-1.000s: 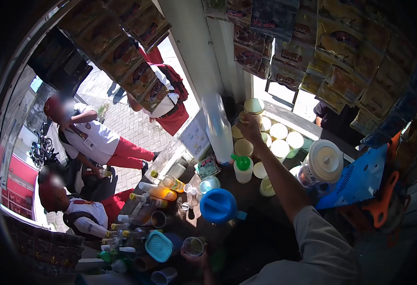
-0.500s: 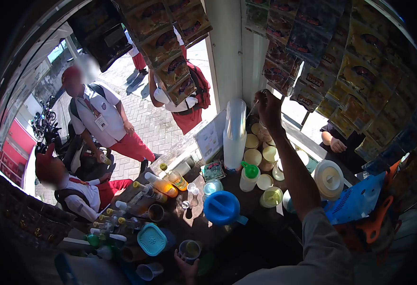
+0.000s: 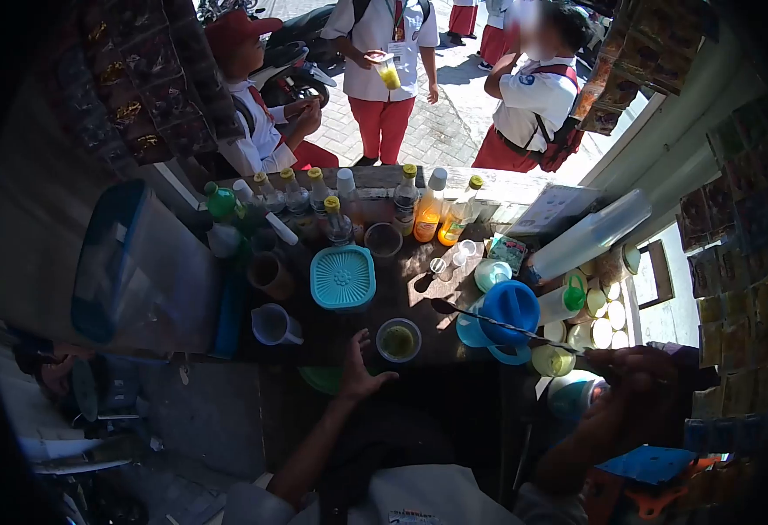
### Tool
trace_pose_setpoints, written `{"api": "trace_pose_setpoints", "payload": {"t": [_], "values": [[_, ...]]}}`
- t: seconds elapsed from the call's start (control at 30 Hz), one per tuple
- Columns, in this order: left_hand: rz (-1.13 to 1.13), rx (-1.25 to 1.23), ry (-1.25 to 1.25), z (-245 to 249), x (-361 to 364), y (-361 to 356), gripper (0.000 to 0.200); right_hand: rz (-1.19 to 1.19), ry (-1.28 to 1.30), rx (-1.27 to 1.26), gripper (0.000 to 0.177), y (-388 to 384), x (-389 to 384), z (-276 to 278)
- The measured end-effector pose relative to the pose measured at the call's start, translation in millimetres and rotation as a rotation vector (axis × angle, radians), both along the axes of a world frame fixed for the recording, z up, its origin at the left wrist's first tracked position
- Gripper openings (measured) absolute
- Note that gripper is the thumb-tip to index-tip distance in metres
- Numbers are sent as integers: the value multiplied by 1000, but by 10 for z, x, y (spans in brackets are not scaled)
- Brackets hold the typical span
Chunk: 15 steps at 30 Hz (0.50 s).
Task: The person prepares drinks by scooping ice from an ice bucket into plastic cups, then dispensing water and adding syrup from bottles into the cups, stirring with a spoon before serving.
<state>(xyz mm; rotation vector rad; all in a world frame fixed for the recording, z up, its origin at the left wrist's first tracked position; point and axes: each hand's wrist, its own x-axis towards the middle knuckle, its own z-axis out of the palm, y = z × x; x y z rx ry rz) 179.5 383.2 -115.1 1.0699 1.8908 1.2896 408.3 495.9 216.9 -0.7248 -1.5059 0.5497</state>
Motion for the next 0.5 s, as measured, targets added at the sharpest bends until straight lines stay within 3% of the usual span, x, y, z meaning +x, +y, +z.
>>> {"api": "trace_pose_setpoints", "payload": {"t": [0.1,0.2,0.23,0.27,0.33,0.43,0.5], "values": [[-24,89,38,-147,17,109,110,97,-185,-115,16,-60,-397,-648],[-44,85,88,12,61,214,108,134,-382,-214,8,-136,-627,-1118],[-25,127,145,11,69,255,96,163,-460,-268,4,-163,-714,-1215],[0,116,155,26,86,269,96,193,-454,-271,4,-194,-777,-1258],[9,101,79,64,89,310,83,217,-693,-276,6,-214,-870,-1321],[36,65,125,117,88,306,74,356,-627,-242,8,-131,-1037,-1478],[19,88,119,172,64,302,71,322,-650,-205,9,-49,-1096,-1493]]}}
